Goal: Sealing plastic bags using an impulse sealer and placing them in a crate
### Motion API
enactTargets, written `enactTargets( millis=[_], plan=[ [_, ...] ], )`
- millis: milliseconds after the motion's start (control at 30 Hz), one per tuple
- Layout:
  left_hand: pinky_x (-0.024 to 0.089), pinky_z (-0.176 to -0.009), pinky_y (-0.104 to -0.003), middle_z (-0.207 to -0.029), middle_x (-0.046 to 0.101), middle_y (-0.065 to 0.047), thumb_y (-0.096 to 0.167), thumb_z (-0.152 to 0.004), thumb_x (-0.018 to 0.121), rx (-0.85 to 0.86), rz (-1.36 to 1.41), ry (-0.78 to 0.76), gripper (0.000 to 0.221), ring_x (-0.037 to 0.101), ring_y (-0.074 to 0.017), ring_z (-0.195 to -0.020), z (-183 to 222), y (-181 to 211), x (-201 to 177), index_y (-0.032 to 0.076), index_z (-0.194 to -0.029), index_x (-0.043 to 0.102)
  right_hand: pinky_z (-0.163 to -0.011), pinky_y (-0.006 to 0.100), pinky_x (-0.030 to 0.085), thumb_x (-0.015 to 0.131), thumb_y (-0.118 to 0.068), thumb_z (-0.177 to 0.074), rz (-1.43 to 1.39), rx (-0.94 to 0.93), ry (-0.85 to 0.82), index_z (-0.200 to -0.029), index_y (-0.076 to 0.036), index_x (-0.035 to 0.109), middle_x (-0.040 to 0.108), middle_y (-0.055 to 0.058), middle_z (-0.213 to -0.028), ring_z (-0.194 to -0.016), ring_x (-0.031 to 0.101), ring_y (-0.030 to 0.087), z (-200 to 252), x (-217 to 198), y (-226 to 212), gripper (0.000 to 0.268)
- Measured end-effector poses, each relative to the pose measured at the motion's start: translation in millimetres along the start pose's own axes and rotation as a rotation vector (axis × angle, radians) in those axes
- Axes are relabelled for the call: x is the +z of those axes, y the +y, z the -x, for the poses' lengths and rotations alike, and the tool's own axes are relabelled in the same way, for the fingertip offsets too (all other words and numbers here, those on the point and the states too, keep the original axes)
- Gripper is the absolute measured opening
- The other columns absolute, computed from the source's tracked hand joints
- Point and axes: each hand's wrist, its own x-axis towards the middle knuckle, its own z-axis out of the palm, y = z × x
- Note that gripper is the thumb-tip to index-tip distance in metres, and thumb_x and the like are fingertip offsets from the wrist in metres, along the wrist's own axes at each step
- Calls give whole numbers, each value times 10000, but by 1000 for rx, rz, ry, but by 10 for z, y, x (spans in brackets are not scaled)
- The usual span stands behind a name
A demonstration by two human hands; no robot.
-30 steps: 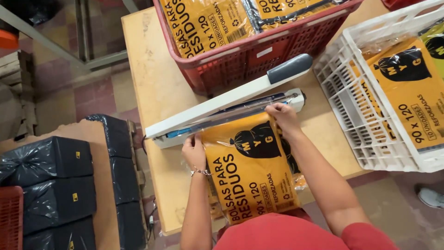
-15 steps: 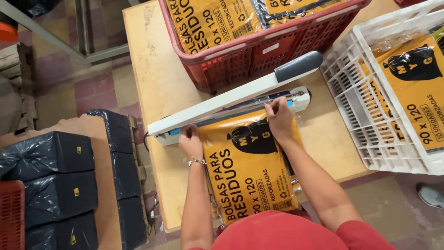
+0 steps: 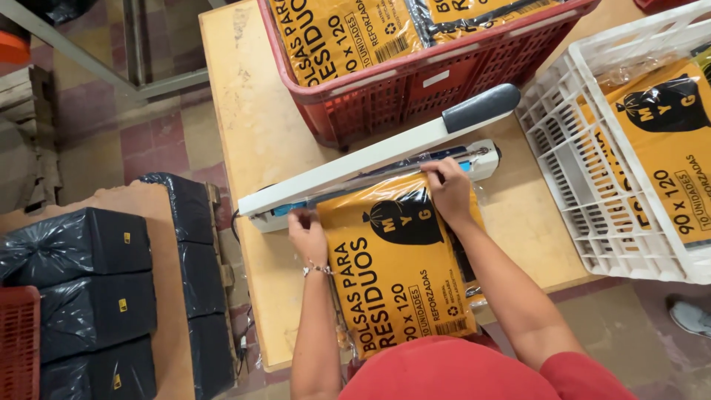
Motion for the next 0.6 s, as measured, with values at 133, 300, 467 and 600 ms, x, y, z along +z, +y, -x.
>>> enactTargets(
  millis=[133, 300, 467, 600],
  plan=[
    [555, -858, -385, -975, 741, -89, 91, -886, 664, 38, 100, -47, 155, 704, -276, -967, -19, 221, 42, 188, -988, 729, -789, 343, 560, 681, -100, -890, 58, -96, 23, -904, -250, 747, 637, -15, -826, -860, 677, 230, -68, 38, 62, 164],
    [535, -954, -436, -1096, 717, -110, 132, -911, 631, 9, 45, -100, 234, 667, -319, -1077, -44, 271, 36, 187, -1111, 738, -719, 353, 559, 676, -144, -919, 147, -171, 44, -923, -195, 720, 593, 21, -812, -809, 676, 257, -53, -31, -17, 67],
    [551, -928, -421, -1032, 724, -69, 183, -895, 637, -65, 6, -89, 231, 688, -286, -1035, -15, 375, 14, 242, -1099, 730, -596, 263, 519, 696, -312, -928, 316, -565, 205, -906, -273, 691, 451, -86, -705, -614, 618, 164, -154, -293, -579, 45],
    [548, -881, -431, -941, 723, -69, 195, -864, 692, -74, 48, -18, 156, 695, -302, -973, -131, 160, 117, 212, -1020, 689, -635, 262, 520, 707, -272, -910, 308, -903, 288, -836, -237, 692, 469, -37, -706, -607, 558, 180, -752, -487, -1585, 83]
  ],
)
